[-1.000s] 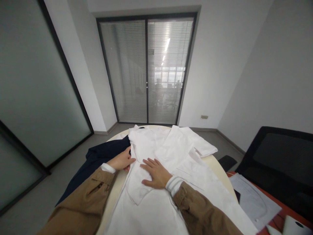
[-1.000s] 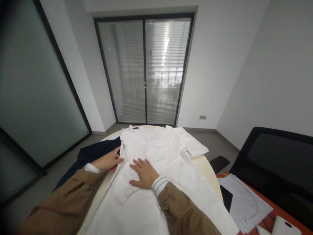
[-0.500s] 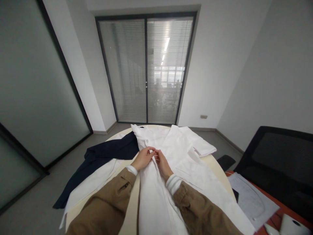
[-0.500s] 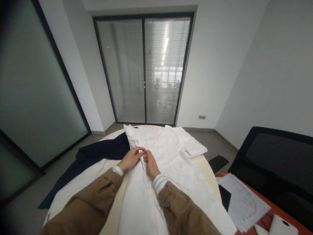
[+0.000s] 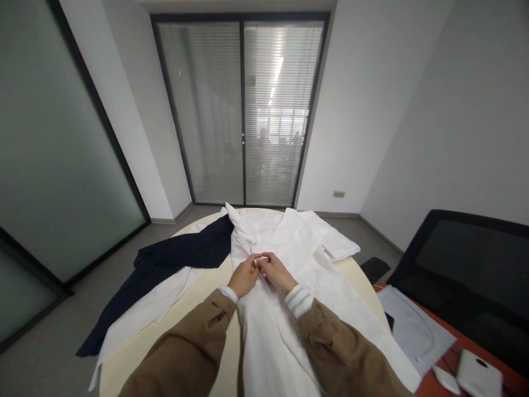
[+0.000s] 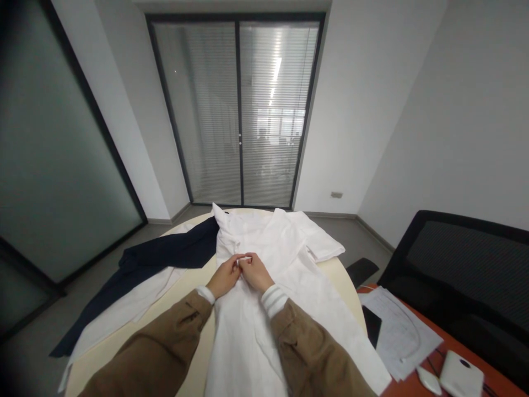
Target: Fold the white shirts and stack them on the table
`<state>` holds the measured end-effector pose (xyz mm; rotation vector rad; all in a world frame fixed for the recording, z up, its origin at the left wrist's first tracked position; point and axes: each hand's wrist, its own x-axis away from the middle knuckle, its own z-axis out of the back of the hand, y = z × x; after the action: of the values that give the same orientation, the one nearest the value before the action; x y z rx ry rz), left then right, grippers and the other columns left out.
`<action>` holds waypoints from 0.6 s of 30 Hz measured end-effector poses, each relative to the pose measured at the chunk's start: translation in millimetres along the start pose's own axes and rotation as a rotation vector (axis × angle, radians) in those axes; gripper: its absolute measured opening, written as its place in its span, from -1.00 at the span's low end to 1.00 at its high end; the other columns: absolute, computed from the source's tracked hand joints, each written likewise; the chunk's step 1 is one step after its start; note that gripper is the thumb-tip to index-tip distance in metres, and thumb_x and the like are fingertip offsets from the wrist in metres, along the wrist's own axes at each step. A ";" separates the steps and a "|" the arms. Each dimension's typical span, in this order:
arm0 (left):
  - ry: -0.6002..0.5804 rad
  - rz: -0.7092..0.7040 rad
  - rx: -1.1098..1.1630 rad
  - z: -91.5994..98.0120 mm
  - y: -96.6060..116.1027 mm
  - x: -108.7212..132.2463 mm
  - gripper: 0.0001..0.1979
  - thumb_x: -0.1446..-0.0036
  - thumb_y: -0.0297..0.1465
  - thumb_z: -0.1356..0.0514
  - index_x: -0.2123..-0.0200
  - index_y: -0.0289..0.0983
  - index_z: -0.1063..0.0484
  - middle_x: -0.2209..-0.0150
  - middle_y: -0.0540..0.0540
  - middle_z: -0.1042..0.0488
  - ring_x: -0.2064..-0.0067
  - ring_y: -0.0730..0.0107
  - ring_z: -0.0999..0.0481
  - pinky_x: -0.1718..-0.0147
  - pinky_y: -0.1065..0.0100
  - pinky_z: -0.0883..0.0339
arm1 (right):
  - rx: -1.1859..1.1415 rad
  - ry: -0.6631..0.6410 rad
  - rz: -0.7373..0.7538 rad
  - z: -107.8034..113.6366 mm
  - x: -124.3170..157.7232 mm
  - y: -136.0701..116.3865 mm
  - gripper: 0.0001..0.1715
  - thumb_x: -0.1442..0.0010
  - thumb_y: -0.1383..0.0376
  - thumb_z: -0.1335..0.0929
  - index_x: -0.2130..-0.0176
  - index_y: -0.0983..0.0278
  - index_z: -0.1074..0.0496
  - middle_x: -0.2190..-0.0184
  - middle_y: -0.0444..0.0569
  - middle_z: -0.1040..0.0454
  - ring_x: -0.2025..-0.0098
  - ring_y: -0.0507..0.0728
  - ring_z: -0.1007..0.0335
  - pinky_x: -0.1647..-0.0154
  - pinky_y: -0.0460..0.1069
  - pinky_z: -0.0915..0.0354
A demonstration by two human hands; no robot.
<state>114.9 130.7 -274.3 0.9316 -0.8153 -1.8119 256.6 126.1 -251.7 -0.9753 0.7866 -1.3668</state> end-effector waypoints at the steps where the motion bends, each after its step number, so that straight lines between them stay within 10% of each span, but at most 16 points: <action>1: -0.012 -0.011 -0.024 0.3 -0.6 1.5 -0.65 -0.22 -0.40 -0.09 -0.06 -0.29 -0.41 0.51 0.05 -0.37 0.49 0.42 -0.34 0.44 0.41 -0.19 | 0.059 -0.049 -0.038 9.4 3.3 -2.1 -0.52 -0.27 0.13 -0.28 -0.08 0.33 -0.28 0.32 0.00 -0.54 0.37 0.09 -0.47 0.37 -0.04 -0.35; 8: -0.086 -0.143 -0.115 3.0 -0.9 9.9 -0.74 -0.14 -0.44 -0.12 0.15 -0.26 -0.54 0.31 -0.08 -0.51 0.32 0.35 -0.45 0.28 0.36 -0.31 | 0.370 -0.784 -0.367 72.5 51.2 -17.6 -0.58 -0.27 0.00 -0.30 0.35 0.30 -0.34 0.56 -0.09 -0.51 0.60 0.01 -0.42 0.54 -0.13 -0.25; 18: -0.261 -0.376 -0.267 9.6 8.8 27.9 -0.60 -0.18 -0.51 -0.09 -0.04 -0.17 -0.51 0.08 -0.16 -0.43 0.07 0.25 -0.44 0.03 0.25 -0.33 | 0.285 -1.407 -0.549 51.7 89.6 -42.2 -0.62 -0.28 0.10 -0.30 0.46 0.28 -0.36 0.48 -0.08 -0.58 0.44 0.02 -0.54 0.39 -0.15 -0.36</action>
<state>102.1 103.3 -269.3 0.7164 -0.5568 -2.3398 292.2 44.6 -184.1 -1.6172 -0.7520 -0.8240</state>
